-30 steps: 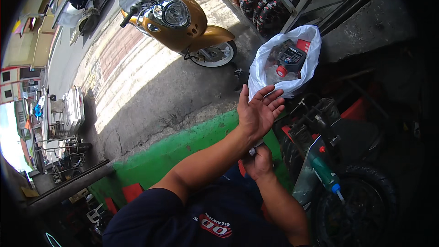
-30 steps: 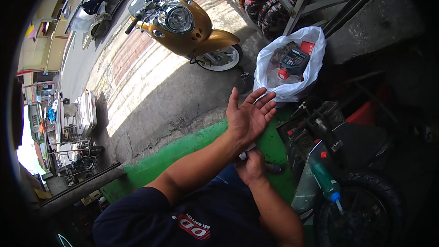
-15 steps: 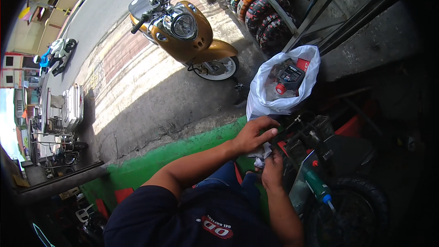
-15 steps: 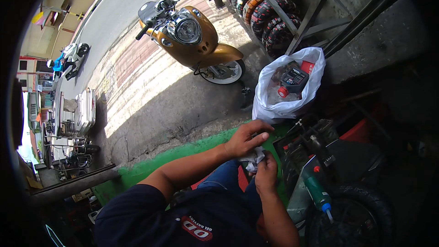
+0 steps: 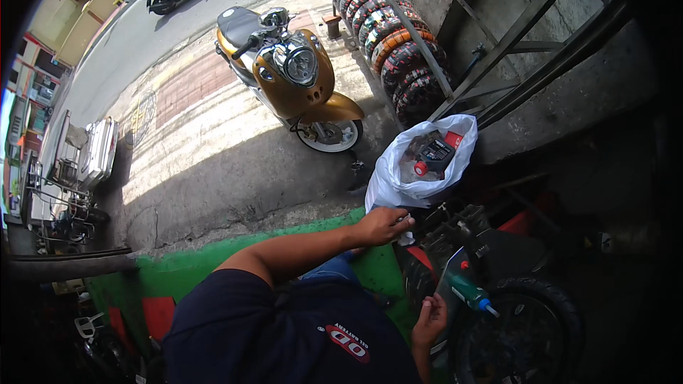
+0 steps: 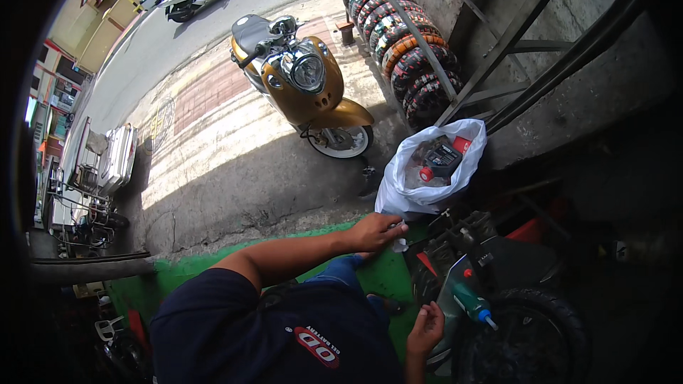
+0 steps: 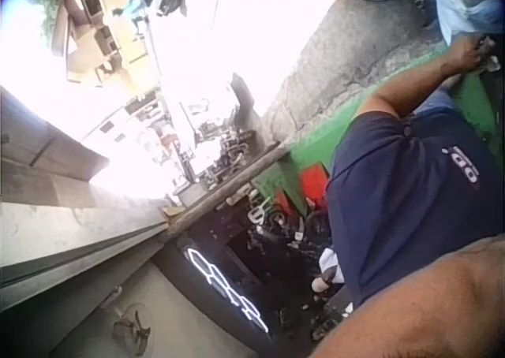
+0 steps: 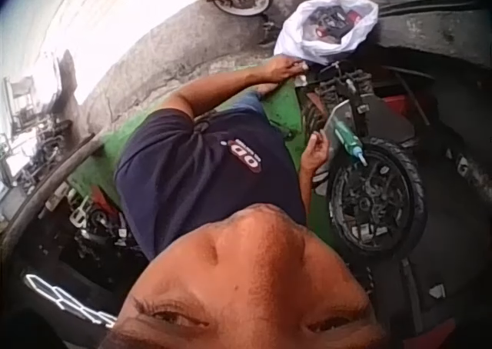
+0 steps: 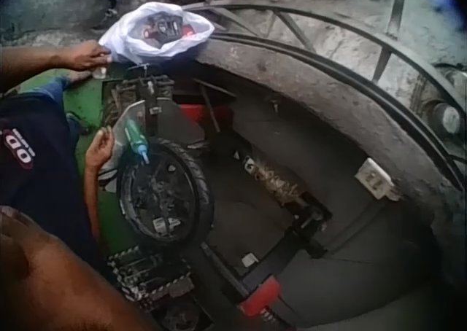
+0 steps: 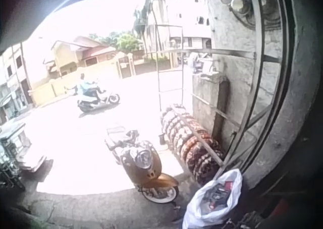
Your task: Repairing a motorcycle tire by cleaning the rim and applying lubricant or sealant.
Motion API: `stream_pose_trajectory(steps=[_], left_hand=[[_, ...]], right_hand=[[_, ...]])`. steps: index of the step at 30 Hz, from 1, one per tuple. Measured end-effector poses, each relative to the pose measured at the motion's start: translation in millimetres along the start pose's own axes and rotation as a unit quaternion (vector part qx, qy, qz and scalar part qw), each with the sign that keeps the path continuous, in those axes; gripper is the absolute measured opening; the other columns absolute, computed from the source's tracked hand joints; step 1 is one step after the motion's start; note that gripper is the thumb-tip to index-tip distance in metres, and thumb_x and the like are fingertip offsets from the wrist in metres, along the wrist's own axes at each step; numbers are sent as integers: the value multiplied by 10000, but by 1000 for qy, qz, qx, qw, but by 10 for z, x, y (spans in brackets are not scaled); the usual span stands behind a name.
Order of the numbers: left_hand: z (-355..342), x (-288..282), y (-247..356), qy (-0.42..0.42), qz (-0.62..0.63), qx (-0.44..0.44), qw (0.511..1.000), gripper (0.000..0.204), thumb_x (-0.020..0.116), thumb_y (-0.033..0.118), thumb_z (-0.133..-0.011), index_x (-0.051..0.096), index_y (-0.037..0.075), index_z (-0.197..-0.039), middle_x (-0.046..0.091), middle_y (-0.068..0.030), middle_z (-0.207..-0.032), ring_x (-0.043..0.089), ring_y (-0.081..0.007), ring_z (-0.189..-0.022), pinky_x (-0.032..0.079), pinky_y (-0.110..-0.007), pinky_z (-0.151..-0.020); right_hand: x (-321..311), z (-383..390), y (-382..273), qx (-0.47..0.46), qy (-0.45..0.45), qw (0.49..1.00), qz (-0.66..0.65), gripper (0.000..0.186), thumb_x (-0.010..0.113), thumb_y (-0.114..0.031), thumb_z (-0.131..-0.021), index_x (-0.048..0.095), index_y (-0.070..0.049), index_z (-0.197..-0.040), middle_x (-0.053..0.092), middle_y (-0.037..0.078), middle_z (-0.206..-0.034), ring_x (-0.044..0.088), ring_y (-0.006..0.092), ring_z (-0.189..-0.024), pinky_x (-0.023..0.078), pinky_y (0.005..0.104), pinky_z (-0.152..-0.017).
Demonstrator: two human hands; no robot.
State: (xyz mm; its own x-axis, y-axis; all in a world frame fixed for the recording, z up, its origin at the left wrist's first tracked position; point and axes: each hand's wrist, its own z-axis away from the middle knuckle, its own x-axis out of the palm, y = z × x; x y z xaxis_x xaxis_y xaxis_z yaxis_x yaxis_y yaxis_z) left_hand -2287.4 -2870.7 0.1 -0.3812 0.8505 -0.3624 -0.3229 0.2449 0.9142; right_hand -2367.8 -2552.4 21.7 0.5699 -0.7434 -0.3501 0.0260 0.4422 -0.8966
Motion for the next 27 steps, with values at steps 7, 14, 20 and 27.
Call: stream_pose_trajectory(steps=[7,14,20,27], left_hand=[[-131,-126,47,-55,69,-13,996,448,496,434,-1070,660,23,-1143,697,-185,-897,693,-298,-878,502,-427,-793],[-309,523,158,-129,33,185,974,354,612,86,-837,683,46,-1181,694,-199,-1118,663,-374,-1081,526,-452,-924],[-342,1187,305,-163,28,241,956,380,676,71,-794,674,31,-1172,683,-208,-1094,655,-390,-1074,518,-475,-936],[-271,1433,449,-179,-17,138,974,769,878,269,-704,538,67,-1364,653,-216,-1183,644,-413,-1127,524,-483,-944]], right_hand=[[-1098,231,358,-76,355,918,160,542,691,-182,-982,438,32,-1412,596,138,-1168,612,224,-1032,502,319,-908],[-1276,-225,-131,-266,257,903,220,694,548,-249,-1033,222,30,-1578,441,238,-1523,511,369,-1343,425,440,-1098],[-1080,-463,-244,-309,168,922,160,567,392,-219,-1095,236,64,-1562,418,247,-1552,464,356,-1403,343,442,-1177],[-889,-587,-309,-311,113,933,144,529,393,-216,-1099,294,67,-1535,460,254,-1506,475,338,-1390,346,431,-1174]])
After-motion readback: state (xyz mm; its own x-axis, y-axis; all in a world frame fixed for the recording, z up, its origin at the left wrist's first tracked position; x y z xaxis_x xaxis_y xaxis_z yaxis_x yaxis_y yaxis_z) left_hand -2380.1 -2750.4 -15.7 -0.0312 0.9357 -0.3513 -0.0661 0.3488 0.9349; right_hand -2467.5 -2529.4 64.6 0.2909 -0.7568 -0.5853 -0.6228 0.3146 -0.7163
